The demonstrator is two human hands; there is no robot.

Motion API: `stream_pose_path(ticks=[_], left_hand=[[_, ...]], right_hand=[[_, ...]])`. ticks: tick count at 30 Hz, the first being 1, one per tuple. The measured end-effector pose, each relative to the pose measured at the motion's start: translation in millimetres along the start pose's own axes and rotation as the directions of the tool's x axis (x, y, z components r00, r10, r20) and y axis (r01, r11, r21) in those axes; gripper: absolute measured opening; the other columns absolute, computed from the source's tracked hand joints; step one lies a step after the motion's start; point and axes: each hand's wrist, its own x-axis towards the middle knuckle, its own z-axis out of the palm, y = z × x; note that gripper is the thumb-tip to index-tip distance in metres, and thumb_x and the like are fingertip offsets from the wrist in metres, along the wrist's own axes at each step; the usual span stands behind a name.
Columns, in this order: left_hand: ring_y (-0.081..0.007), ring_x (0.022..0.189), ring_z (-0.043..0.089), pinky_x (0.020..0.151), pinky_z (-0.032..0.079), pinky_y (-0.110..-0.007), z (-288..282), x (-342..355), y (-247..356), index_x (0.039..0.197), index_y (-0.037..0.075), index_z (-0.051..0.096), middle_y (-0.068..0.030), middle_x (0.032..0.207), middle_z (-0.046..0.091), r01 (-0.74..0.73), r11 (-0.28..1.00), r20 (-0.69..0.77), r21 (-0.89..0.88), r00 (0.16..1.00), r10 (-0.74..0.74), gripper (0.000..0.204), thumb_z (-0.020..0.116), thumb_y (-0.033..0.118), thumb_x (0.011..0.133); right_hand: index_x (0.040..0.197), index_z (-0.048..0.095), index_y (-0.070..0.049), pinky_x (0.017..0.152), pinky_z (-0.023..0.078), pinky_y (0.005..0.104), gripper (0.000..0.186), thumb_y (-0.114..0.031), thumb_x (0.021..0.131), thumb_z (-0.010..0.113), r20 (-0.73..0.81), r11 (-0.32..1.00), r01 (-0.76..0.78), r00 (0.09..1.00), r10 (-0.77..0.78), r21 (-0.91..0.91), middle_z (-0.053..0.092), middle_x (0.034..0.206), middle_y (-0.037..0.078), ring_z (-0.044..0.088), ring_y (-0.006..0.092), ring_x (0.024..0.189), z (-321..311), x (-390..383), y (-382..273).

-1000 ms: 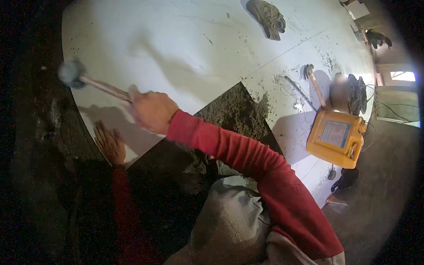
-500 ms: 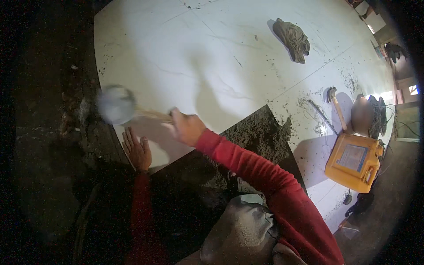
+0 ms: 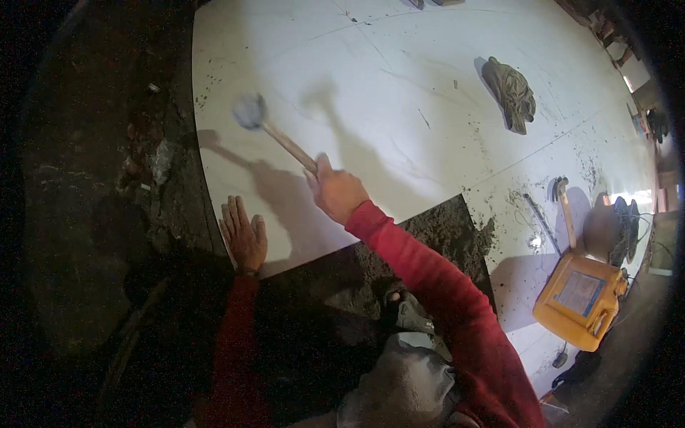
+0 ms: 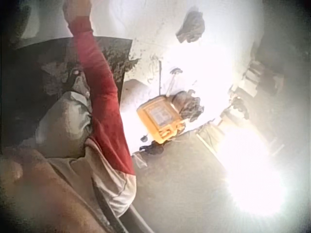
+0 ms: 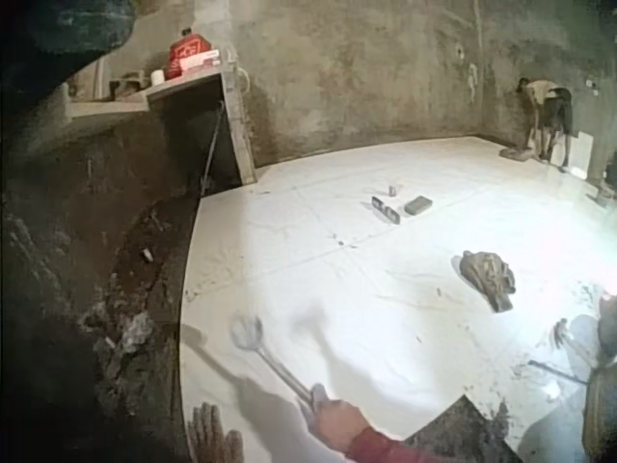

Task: The person installs a large white floor tile by tapping it into place on a bed of mortar using a rubber mallet, wiping the surface with a cloth, and clearing debris from the edges.

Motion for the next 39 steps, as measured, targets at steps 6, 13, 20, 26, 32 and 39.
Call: stream_pose_path(ticks=[6,13,20,26,32,39], left_hand=[[-0.0353,0.154,0.012,0.124,0.007,-0.055,-0.8,11.9,-0.1,0.16,0.007,0.019,-0.014,0.167,0.019,0.032,0.998,-0.033,0.045,0.999,-0.031,0.073,0.037,0.05,0.103],[-0.0366,0.154,0.01,0.123,0.005,-0.057,4.7,5.8,-12.4,0.16,0.005,0.018,-0.0146,0.167,0.017,0.02,1.0,-0.045,-0.016,0.999,-0.02,0.077,0.043,0.048,0.101],[-0.0375,0.153,0.014,0.123,0.008,-0.057,7.2,17.8,11.3,0.158,0.002,0.023,-0.0178,0.165,0.021,-0.029,0.995,-0.11,-0.096,0.994,0.018,0.078,0.046,0.048,0.1],[-0.0364,0.153,0.014,0.123,0.008,-0.057,-0.8,-2.3,-15.2,0.159,0.004,0.022,-0.0156,0.165,0.02,0.034,0.999,-0.071,0.009,0.997,-0.034,0.078,0.045,0.049,0.1],[-0.0343,0.154,0.012,0.124,0.007,-0.055,11.3,18.3,16.5,0.16,0.006,0.02,-0.0141,0.166,0.02,0.001,0.998,-0.114,-0.068,0.993,-0.008,0.076,0.043,0.048,0.101],[-0.0327,0.153,0.018,0.125,0.009,-0.049,-3.0,11.1,-15.0,0.159,0.006,0.022,-0.0157,0.165,0.022,-0.047,0.988,-0.002,-0.147,0.999,0.047,0.07,0.044,0.037,0.101]], right_hand=[[0.111,0.045,-0.006,0.05,0.05,0.0539,0.029,-0.025,0.098,0.062,-0.411,0.927,0.273,0.899,-0.151,0.257,0.062,0.064,0.024,0.064,0.0461,0.06,-23.7,29.2,-30.2],[0.103,0.046,-0.003,0.051,0.046,0.0565,0.03,-0.03,0.101,0.059,-0.239,0.973,0.211,0.953,-0.185,0.091,0.059,0.062,0.026,0.061,0.049,0.059,-27.4,45.7,-37.4],[0.108,0.046,-0.002,0.055,0.05,0.0558,0.032,-0.031,0.101,0.056,-0.078,0.994,0.105,0.992,-0.103,0.021,0.061,0.065,0.03,0.063,0.0496,0.061,29.3,33.9,40.6],[0.103,0.045,-0.002,0.045,0.047,0.0475,0.03,-0.031,0.103,0.055,-0.238,0.927,0.28,0.946,-0.221,0.249,0.057,0.055,0.02,0.061,0.0444,0.053,-31.3,25.9,-77.2],[0.105,0.045,-0.004,0.045,0.05,0.0481,0.03,-0.032,0.102,0.056,0.056,0.982,0.126,0.991,-0.12,-0.139,0.057,0.053,0.018,0.063,0.0412,0.049,29.9,-8.8,41.2],[0.106,0.045,-0.004,0.048,0.05,0.0472,0.025,-0.024,0.1,0.06,-0.154,0.931,0.262,0.961,-0.229,0.253,0.057,0.056,0.018,0.064,0.0416,0.053,-17.1,-46.7,-25.5]])
